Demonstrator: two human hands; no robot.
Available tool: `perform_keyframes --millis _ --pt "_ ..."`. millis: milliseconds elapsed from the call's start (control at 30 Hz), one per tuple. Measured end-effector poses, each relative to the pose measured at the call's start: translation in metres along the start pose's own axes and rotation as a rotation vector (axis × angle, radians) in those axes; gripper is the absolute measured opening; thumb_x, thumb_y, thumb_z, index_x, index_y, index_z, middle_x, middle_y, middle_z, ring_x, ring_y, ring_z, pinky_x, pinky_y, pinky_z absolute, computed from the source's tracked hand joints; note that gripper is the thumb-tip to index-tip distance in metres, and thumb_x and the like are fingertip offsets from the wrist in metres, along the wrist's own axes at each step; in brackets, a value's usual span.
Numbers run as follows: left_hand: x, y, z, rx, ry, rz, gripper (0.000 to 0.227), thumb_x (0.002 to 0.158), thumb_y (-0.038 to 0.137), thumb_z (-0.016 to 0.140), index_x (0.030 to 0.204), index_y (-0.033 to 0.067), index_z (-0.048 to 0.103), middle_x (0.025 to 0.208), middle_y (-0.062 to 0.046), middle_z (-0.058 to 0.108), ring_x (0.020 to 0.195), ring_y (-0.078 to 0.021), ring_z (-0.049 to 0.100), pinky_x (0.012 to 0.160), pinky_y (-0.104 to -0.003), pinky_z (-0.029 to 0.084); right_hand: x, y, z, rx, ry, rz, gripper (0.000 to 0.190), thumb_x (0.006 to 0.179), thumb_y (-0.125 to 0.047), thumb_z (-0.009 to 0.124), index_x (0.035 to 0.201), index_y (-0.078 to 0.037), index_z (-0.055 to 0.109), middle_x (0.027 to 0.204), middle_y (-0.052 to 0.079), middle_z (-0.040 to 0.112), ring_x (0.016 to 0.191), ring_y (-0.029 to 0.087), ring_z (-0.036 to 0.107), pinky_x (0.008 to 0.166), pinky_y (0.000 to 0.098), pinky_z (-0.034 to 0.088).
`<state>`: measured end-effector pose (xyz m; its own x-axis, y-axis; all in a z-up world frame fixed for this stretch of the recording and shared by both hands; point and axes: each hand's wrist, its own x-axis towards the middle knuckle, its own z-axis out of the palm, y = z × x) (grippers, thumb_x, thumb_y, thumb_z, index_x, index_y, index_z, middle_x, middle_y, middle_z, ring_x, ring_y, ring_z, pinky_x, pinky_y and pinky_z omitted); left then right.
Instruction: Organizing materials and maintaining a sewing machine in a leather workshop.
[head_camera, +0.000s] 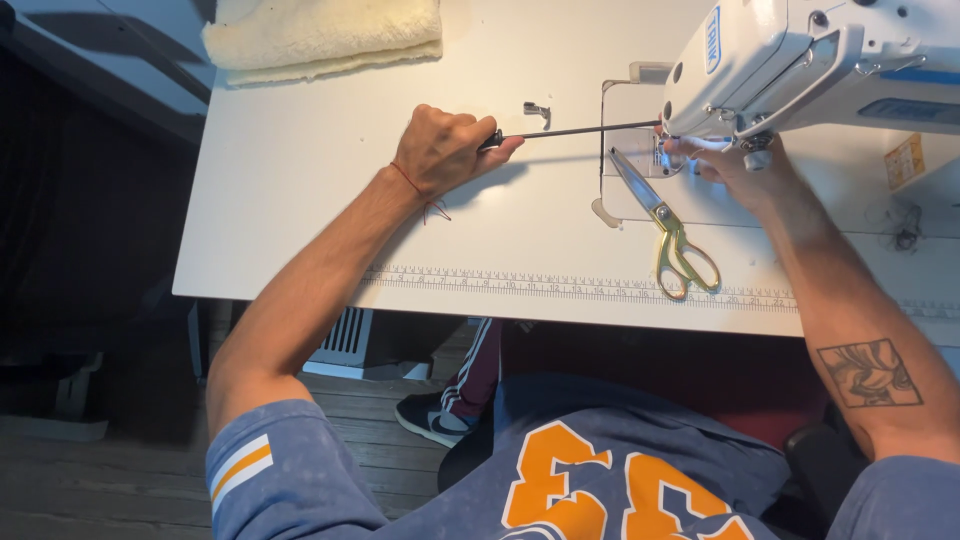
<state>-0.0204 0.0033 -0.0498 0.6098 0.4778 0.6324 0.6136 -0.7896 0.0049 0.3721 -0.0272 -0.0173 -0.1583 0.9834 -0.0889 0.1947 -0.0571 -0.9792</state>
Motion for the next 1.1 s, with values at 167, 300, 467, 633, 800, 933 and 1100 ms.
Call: perform_keyframes --millis 167,300,467,633,800,933,1100 --pt "0.006 0.001 -0.007 0.166 0.058 0.102 0.061 0.107 0.046 0.066 0.055 0.017 0.052 0.037 0.01 0.038 0.029 -0.0021 0.03 0.029 -0.02 0.024 -0.003 0.004 -0.002 -0.059 -0.004 -0.018 0.039 0.084 -0.017 0.087 0.117 -0.007 0.069 0.094 -0.002 0.072 0.064 0.0 0.051 0.046 0.016 0.033" --pt "0.003 0.001 -0.007 0.164 0.101 0.139 0.058 0.109 0.045 0.065 0.059 0.0172 0.053 0.041 0.01 0.04 0.031 -0.0013 0.032 0.031 -0.019 0.025 -0.007 -0.01 0.006 0.029 -0.035 0.002 0.042 0.081 -0.016 0.085 0.12 -0.008 0.07 0.102 -0.001 0.076 0.063 -0.001 0.05 0.044 0.0166 0.026" --pt "0.001 0.012 -0.016 0.113 0.031 0.042 0.056 0.107 0.043 0.065 0.059 0.016 0.054 0.04 0.01 0.043 0.029 -0.0022 0.032 0.03 -0.02 0.026 -0.012 -0.012 0.005 0.049 -0.041 -0.046 0.038 0.085 -0.014 0.083 0.119 -0.007 0.07 0.101 0.0 0.074 0.065 0.0 0.052 0.045 0.0164 0.03" --pt "-0.012 -0.002 -0.045 0.233 -0.101 -0.077 0.062 0.109 0.051 0.064 0.058 0.0179 0.057 0.041 0.008 0.044 0.03 -0.0049 0.031 0.031 -0.023 0.025 -0.007 0.02 -0.024 -0.036 0.02 -0.052 0.032 0.091 -0.014 0.084 0.111 -0.003 0.063 0.086 0.006 0.065 0.06 0.009 0.054 0.044 0.0238 0.039" --pt "-0.048 -0.047 -0.042 0.154 -0.051 -0.401 0.057 0.112 0.053 0.062 0.069 0.0158 0.065 0.045 0.007 0.046 0.033 -0.0083 0.035 0.035 -0.026 0.025 -0.042 -0.005 -0.025 -0.397 0.071 -0.209 0.038 0.089 -0.019 0.082 0.12 -0.005 0.064 0.09 0.006 0.066 0.067 0.014 0.061 0.057 0.0325 0.049" --pt "-0.046 -0.039 -0.053 0.148 0.034 -0.511 0.061 0.111 0.054 0.064 0.067 0.0118 0.065 0.048 0.004 0.05 0.039 -0.0103 0.041 0.042 -0.03 0.032 -0.065 -0.012 -0.013 -0.973 0.072 -0.515 0.036 0.088 -0.027 0.083 0.115 -0.005 0.078 0.099 0.017 0.073 0.083 0.031 0.07 0.071 0.0434 0.055" --pt "-0.046 -0.035 -0.048 0.203 -0.039 -0.476 0.058 0.108 0.053 0.069 0.067 0.0118 0.066 0.046 0.003 0.051 0.036 -0.0109 0.04 0.039 -0.032 0.031 -0.032 0.011 -0.031 -1.031 0.163 -0.225 0.035 0.103 -0.038 0.073 0.106 -0.004 0.076 0.096 0.021 0.073 0.085 0.036 0.071 0.078 0.0462 0.056"
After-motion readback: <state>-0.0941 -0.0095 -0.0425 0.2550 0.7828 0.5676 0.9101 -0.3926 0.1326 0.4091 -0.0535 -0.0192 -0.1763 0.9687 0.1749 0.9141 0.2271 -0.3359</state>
